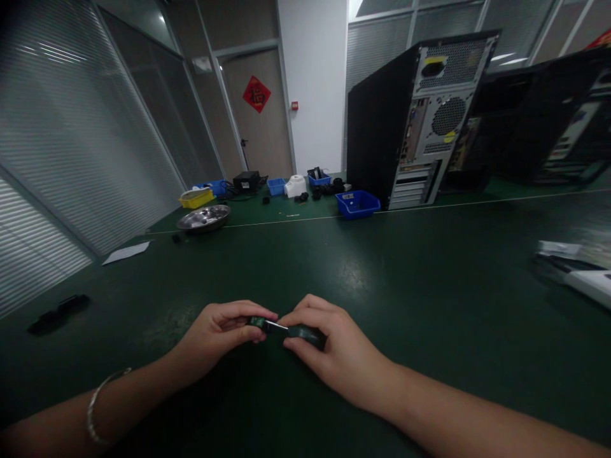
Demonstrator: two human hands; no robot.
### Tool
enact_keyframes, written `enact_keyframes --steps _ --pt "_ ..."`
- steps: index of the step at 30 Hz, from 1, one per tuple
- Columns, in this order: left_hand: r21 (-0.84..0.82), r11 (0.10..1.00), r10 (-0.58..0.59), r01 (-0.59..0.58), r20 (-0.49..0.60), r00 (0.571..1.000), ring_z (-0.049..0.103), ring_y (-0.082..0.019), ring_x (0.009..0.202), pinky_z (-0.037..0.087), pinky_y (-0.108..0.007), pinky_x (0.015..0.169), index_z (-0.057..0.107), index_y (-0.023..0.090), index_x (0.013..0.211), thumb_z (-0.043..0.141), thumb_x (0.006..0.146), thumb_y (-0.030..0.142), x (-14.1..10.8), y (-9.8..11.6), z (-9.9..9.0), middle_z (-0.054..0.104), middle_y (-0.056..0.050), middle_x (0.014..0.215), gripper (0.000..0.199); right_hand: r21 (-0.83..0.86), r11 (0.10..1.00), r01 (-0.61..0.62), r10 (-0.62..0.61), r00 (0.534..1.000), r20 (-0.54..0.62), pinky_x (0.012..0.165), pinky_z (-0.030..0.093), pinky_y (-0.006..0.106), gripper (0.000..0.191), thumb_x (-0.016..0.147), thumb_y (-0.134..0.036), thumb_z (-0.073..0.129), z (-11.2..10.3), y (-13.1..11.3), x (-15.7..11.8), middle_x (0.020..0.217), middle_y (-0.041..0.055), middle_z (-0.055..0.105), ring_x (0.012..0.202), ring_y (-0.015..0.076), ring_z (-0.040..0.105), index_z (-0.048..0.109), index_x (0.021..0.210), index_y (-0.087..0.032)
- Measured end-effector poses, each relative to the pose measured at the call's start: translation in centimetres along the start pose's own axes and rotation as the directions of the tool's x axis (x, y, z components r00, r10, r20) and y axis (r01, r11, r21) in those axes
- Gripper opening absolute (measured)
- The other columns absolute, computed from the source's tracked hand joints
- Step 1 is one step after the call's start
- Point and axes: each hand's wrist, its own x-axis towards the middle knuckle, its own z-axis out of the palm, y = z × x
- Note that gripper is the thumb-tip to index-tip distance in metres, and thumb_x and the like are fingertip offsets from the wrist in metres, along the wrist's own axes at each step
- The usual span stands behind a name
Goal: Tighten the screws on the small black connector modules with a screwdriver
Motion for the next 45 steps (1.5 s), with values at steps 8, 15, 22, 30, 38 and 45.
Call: enact_keyframes --steps 8,15,22,30,38,45 --pt "-0.009 0.992 0.126 -0.127 -0.06 0.99 0.058 -0.021 0.101 0.045 -0.034 0.09 0.071 0.018 0.1 0.067 0.079 0.015 0.1 -0.1 0.1 0.06 -0.006 0.105 0.021 -0.011 1.0 -0.026 0.026 1.0 -0.006 0.081 0.049 0.032 0.026 0.088 -0.012 0.061 -0.1 -0.2 0.3 0.098 0.0053 0.062 0.091 0.0189 0.061 0.068 0.111 -0.021" --pt "-0.198 0.979 0.033 -0.04 -0.041 0.999 0.062 -0.019 0.096 0.045 -0.035 0.089 0.054 0.021 0.107 0.066 0.081 0.013 0.1 -0.4 0.2 0.058 -0.001 0.096 0.029 -0.001 1.0 -0.022 0.022 0.999 -0.027 0.08 0.049 0.031 0.026 0.089 -0.013 0.06 -0.1 -0.2 0.2 0.099 0.0041 0.063 0.092 0.0183 0.061 0.067 0.112 -0.023" --pt "-0.28 0.96 0.022 -0.028 -0.024 0.999 0.059 -0.014 0.091 0.045 -0.028 0.081 0.052 0.019 0.097 0.069 0.077 0.009 0.2 -1.0 0.1 0.057 0.001 0.091 0.028 0.004 1.0 -0.026 0.026 0.999 -0.019 0.08 0.05 0.031 0.025 0.089 -0.013 0.06 -0.1 -0.1 0.2 0.099 0.0047 0.062 0.092 0.0187 0.061 0.068 0.111 -0.022" --pt "-0.108 0.993 0.053 -0.052 0.011 0.999 0.055 -0.016 0.095 0.043 -0.029 0.083 0.058 0.021 0.117 0.056 0.09 0.021 0.0 -1.1 -0.1 0.058 -0.005 0.109 0.027 -0.003 1.0 -0.028 0.028 0.999 -0.018 0.081 0.049 0.032 0.024 0.09 -0.015 0.06 -0.1 0.0 0.1 0.1 0.0048 0.062 0.093 0.0191 0.06 0.067 0.111 -0.022" --pt "0.102 0.98 0.174 -0.169 -0.049 0.983 0.059 -0.016 0.081 0.048 -0.031 0.076 0.058 0.017 0.114 0.045 0.094 0.022 0.0 -0.2 0.6 0.057 -0.005 0.093 0.025 -0.015 1.0 -0.005 0.004 0.999 -0.045 0.081 0.049 0.031 0.025 0.089 -0.015 0.06 0.0 0.2 0.1 0.098 0.0039 0.063 0.092 0.018 0.061 0.067 0.111 -0.024" --pt "0.196 0.958 0.222 -0.211 -0.038 0.974 0.06 -0.016 0.087 0.052 -0.031 0.079 0.063 0.019 0.115 0.046 0.095 0.021 -0.2 -0.4 0.5 0.052 -0.008 0.111 0.027 -0.047 0.999 -0.021 0.019 0.999 -0.033 0.081 0.049 0.03 0.026 0.089 -0.012 0.059 -0.1 -0.3 0.1 0.098 0.0045 0.063 0.091 0.018 0.061 0.068 0.111 -0.022"
